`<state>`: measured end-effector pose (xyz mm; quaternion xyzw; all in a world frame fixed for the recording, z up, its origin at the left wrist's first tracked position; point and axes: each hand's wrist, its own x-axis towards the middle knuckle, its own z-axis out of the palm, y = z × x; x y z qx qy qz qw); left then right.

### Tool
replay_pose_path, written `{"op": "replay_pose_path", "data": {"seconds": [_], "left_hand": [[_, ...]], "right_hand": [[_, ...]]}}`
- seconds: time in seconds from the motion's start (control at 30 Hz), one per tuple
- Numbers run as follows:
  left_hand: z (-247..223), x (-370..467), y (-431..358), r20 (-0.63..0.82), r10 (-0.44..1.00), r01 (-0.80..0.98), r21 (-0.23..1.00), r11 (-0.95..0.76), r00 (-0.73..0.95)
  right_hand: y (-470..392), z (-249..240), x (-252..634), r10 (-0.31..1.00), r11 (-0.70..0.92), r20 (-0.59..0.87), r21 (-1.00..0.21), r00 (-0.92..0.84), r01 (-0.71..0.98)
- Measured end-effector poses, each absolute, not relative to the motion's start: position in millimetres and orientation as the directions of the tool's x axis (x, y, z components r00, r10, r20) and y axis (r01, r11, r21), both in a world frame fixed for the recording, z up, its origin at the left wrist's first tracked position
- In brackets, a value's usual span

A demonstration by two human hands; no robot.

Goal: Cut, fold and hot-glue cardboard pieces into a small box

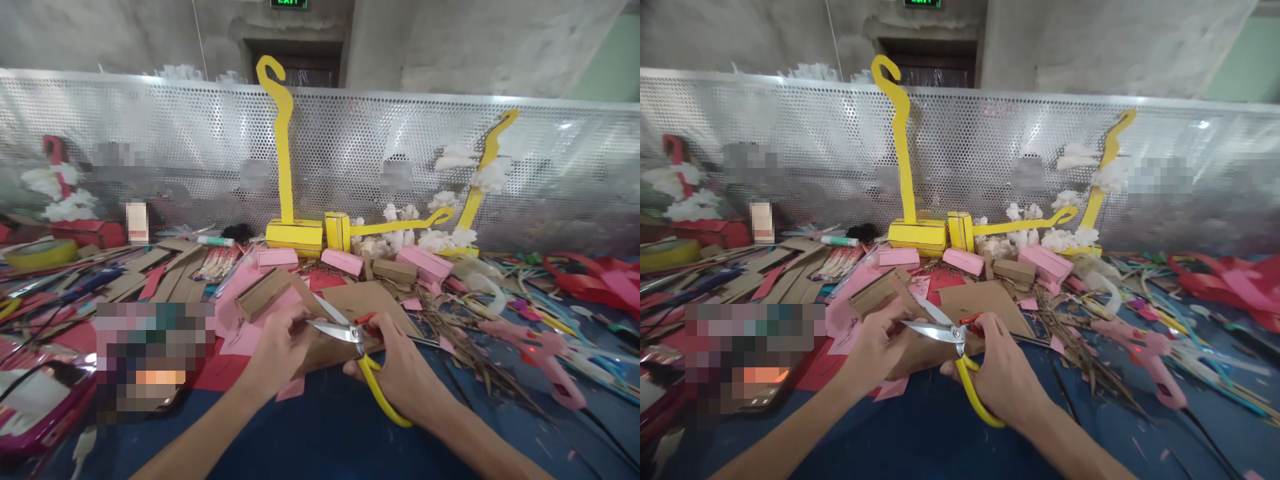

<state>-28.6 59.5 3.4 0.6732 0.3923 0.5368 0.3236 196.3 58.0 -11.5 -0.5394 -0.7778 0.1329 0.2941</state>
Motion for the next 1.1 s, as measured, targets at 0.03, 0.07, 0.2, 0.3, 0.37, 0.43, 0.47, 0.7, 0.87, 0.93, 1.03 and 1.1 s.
{"op": "replay_pose_path", "data": {"seconds": [0.03, 0.07, 0.2, 0.3, 0.37, 0.43, 0.47, 0.7, 0.87, 0.93, 1.03, 1.1], "left_hand": [[2.5, -28.4, 59.5, 0.465, 0.877, 0.172, 0.860, -0.480, 0.123], [1.4, -28.2, 59.7, 0.460, 0.879, 0.161, 0.865, -0.476, 0.130], [-3.3, -27.5, 61.0, 0.422, 0.895, 0.121, 0.890, -0.439, 0.142], [-4.5, -27.1, 62.5, 0.404, 0.903, 0.083, 0.905, -0.418, 0.148], [-4.8, -27.0, 63.5, 0.393, 0.906, 0.047, 0.913, -0.405, 0.159], [-5.7, -27.3, 64.5, 0.377, 0.910, 0.010, 0.923, -0.384, 0.172], [-6.4, -27.6, 65.0, 0.369, 0.912, -0.006, 0.927, -0.374, 0.177], [-9.9, -29.6, 67.9, 0.347, 0.922, -0.009, 0.936, -0.351, 0.175], [-7.1, -28.5, 65.7, 0.353, 0.917, -0.023, 0.935, -0.355, 0.186], [-6.9, -27.4, 63.9, 0.348, 0.918, 0.006, 0.935, -0.355, 0.188], [-7.4, -25.0, 61.3, 0.330, 0.924, 0.047, 0.938, -0.344, 0.192], [-7.3, -23.4, 60.0, 0.315, 0.927, 0.031, 0.944, -0.328, 0.202]], "right_hand": [[59.0, -12.6, 196.4, 0.919, 0.379, 0.315, -0.530, -0.239, 0.758], [60.1, -13.9, 196.6, 0.919, 0.378, 0.316, -0.536, -0.236, 0.755], [64.0, -17.9, 198.6, 0.915, 0.389, 0.317, -0.538, -0.249, 0.747], [65.0, -17.9, 200.4, 0.915, 0.393, 0.306, -0.539, -0.262, 0.745], [65.0, -17.2, 201.3, 0.915, 0.396, 0.304, -0.541, -0.267, 0.741], [64.8, -17.0, 201.9, 0.912, 0.402, 0.310, -0.540, -0.269, 0.740], [64.7, -17.2, 202.0, 0.910, 0.404, 0.317, -0.535, -0.267, 0.742], [66.2, -22.2, 202.2, 0.901, 0.403, 0.359, -0.490, -0.242, 0.773], [62.9, -19.4, 200.7, 0.910, 0.390, 0.339, -0.507, -0.238, 0.769], [58.6, -15.9, 198.3, 0.908, 0.394, 0.342, -0.494, -0.243, 0.775], [53.1, -11.2, 194.0, 0.911, 0.395, 0.322, -0.500, -0.258, 0.771], [52.0, -9.5, 192.0, 0.919, 0.381, 0.298, -0.515, -0.257, 0.768]]}}
